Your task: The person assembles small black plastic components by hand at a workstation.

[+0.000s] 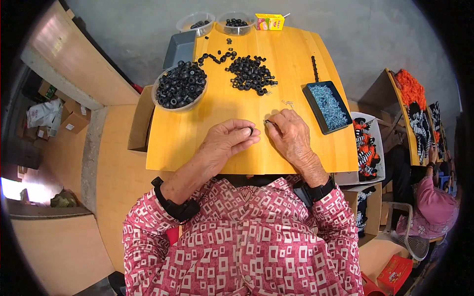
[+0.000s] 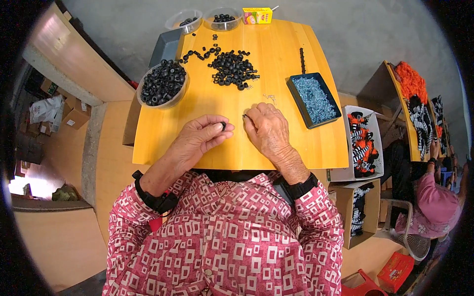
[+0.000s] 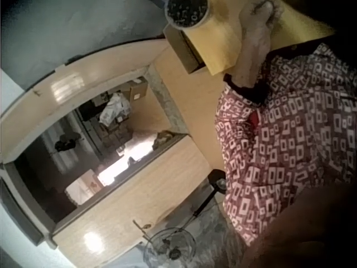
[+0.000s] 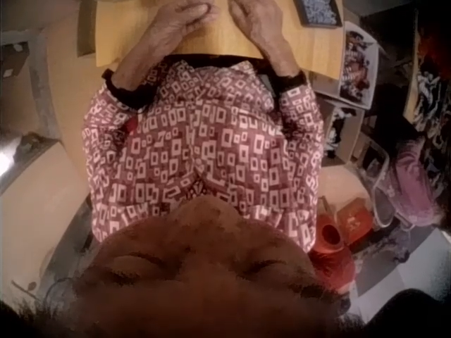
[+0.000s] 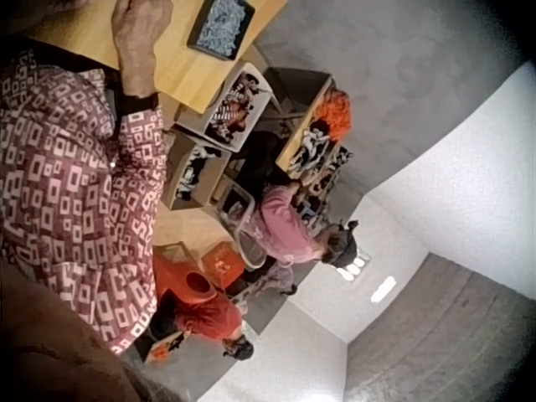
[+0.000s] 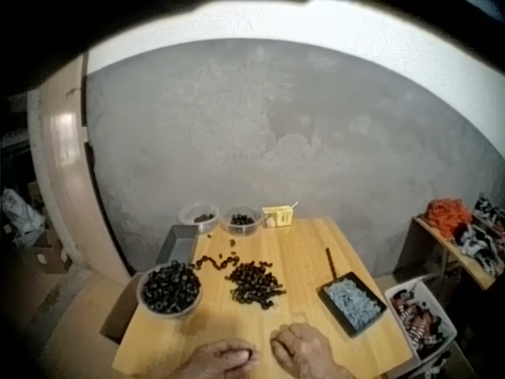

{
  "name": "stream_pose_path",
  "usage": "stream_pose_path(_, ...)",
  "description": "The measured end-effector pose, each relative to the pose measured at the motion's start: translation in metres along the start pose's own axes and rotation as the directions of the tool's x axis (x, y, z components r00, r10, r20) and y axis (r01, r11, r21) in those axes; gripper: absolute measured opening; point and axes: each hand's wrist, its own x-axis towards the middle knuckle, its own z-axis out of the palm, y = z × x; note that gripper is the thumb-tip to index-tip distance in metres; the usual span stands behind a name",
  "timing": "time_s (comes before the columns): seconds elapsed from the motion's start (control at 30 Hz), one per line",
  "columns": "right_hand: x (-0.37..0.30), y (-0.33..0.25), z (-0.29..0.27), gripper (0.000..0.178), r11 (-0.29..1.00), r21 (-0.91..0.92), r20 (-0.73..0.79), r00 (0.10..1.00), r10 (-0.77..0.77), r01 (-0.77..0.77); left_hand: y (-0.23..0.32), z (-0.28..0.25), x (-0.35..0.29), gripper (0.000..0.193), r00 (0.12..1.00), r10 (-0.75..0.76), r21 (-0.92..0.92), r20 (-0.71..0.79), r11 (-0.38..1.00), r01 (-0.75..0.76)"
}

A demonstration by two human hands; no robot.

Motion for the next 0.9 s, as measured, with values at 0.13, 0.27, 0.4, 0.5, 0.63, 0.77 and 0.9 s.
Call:
stream_pose_path(0.13,0.000,-0.002,0.002,0.013,0.998,0.001,-0.025,0.998,-0.062,0.062,0.003,0.000,-0.001,0.024,1.000,-0.015,-0.004,0.027,1.000,0.015)
stream_pose_path(0.27,0.000,-0.004,-0.003,0.015,0.999,-0.003,0.000,0.999,-0.040,0.040,-0.001,-0.002,0.001,0.021,0.999,-0.007,-0.040,0.042,0.999,0.009)
stream_pose_path(0.4,0.004,-0.019,-0.017,0.018,0.994,0.097,-0.073,0.996,-0.043,0.050,-0.003,-0.004,0.002,0.018,1.000,-0.015,-0.013,0.011,1.000,0.016)
stream_pose_path(0.5,0.006,-0.035,-0.021,0.022,0.963,0.230,-0.066,0.990,-0.128,0.140,-0.010,-0.005,0.001,0.017,0.999,-0.025,0.053,-0.028,0.998,0.026)
stream_pose_path(0.63,0.000,-0.040,-0.016,0.022,0.964,0.210,-0.040,0.987,-0.156,0.161,-0.012,-0.001,0.000,0.015,1.000,-0.011,0.082,-0.025,0.997,0.013)
stream_pose_path(0.77,-0.003,-0.044,-0.014,0.019,0.966,0.196,-0.059,0.986,-0.158,0.166,-0.010,-0.005,-0.001,0.018,0.999,-0.048,0.098,-0.021,0.994,0.050)
stream_pose_path(0.9,-0.005,-0.046,-0.014,0.019,0.965,0.147,-0.081,0.975,-0.207,0.218,-0.004,-0.005,-0.004,0.019,0.997,-0.071,0.209,-0.009,0.975,0.071)
